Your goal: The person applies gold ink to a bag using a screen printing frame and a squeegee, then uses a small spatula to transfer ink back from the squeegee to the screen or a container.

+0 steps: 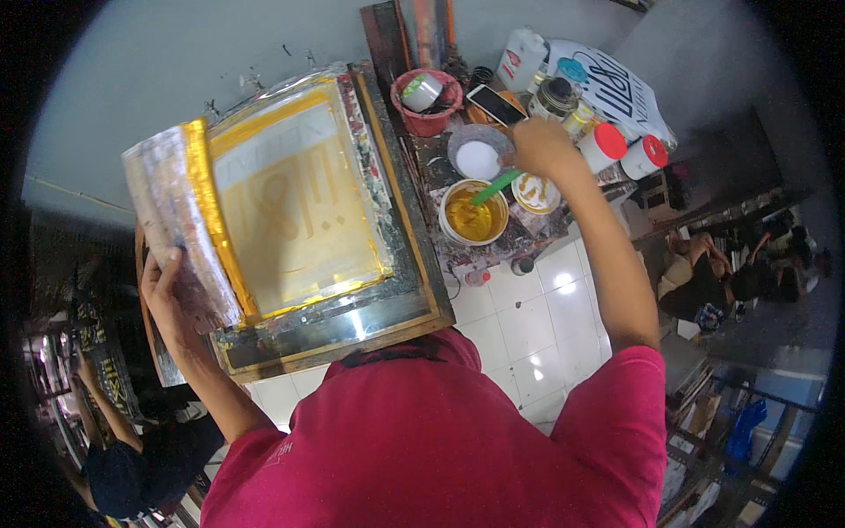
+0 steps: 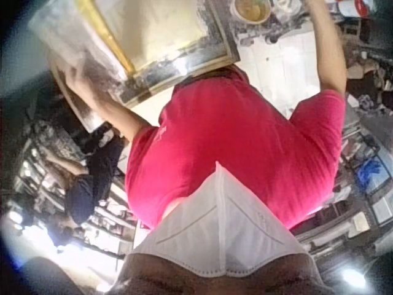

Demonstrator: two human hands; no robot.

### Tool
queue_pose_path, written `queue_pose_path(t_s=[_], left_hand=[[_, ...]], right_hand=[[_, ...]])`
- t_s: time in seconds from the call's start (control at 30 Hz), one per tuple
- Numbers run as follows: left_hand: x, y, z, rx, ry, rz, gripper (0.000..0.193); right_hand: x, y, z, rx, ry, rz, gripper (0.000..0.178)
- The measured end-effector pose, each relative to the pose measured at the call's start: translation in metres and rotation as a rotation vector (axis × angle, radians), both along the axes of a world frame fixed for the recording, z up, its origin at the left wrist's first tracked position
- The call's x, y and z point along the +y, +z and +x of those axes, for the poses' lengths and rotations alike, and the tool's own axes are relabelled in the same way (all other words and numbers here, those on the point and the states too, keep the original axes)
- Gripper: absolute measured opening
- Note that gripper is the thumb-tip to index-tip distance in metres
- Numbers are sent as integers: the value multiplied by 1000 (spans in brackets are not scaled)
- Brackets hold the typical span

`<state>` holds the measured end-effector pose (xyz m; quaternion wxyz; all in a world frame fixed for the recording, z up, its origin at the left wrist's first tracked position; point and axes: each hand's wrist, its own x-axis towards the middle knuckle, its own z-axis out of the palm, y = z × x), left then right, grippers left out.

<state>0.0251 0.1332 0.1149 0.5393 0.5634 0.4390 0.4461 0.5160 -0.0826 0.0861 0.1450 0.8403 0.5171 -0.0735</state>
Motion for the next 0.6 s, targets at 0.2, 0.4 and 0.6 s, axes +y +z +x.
queue_pose_path(t_s=[0.2, 0.4, 0.6], left_hand=[[9, -6, 21, -193, -15, -7, 44], [8, -11, 36, -261, 27, 19, 35], [7, -25, 33, -301, 14, -8, 37]], right_hand=[[-27, -93, -14, -139, 222, 69, 30], [-35, -94, -41, -153, 219, 172, 8], [-70, -25, -70, -84, -7, 242, 13]])
